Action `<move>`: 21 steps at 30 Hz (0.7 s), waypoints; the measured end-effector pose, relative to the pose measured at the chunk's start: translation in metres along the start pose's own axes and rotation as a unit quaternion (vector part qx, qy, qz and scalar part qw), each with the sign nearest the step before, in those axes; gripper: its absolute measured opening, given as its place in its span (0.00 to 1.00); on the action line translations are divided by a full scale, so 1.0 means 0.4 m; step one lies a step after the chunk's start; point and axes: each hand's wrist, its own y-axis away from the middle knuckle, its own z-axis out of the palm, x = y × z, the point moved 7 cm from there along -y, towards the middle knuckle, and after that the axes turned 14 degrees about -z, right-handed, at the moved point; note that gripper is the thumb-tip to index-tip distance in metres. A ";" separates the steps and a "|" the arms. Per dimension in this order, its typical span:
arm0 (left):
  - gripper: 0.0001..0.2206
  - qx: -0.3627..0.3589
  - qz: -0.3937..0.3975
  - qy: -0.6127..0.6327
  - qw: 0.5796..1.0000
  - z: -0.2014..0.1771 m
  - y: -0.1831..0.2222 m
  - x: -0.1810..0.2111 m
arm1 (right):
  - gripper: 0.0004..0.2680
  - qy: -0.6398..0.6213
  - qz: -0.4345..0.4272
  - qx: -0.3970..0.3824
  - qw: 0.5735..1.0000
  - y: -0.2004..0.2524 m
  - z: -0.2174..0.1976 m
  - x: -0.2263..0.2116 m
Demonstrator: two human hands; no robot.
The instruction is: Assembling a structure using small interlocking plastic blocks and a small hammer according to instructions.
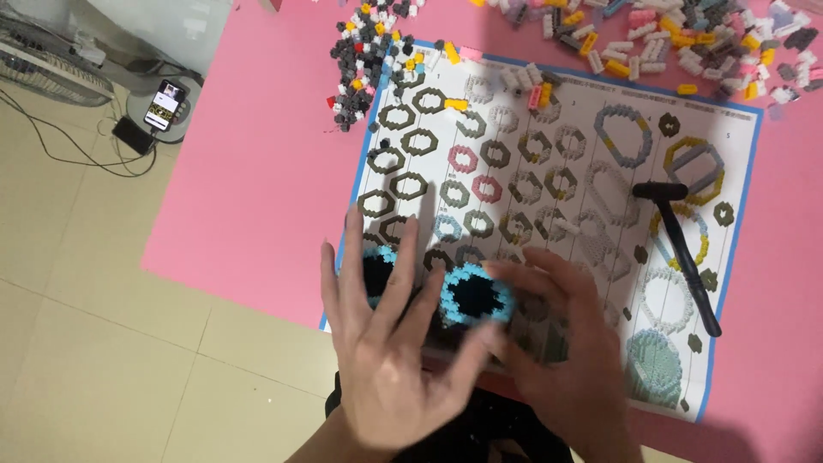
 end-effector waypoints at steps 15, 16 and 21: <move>0.33 -0.128 0.058 -0.200 0.970 0.032 -0.059 0.063 | 0.31 -0.022 0.012 0.118 0.993 0.067 0.018 0.036; 0.35 -0.135 0.068 -0.224 0.963 0.037 -0.060 0.068 | 0.27 -0.004 0.001 0.117 0.993 0.062 0.017 0.024; 0.43 -0.175 0.104 -0.362 0.909 0.072 -0.058 0.073 | 0.27 -0.100 -0.023 0.166 0.981 0.074 0.045 0.024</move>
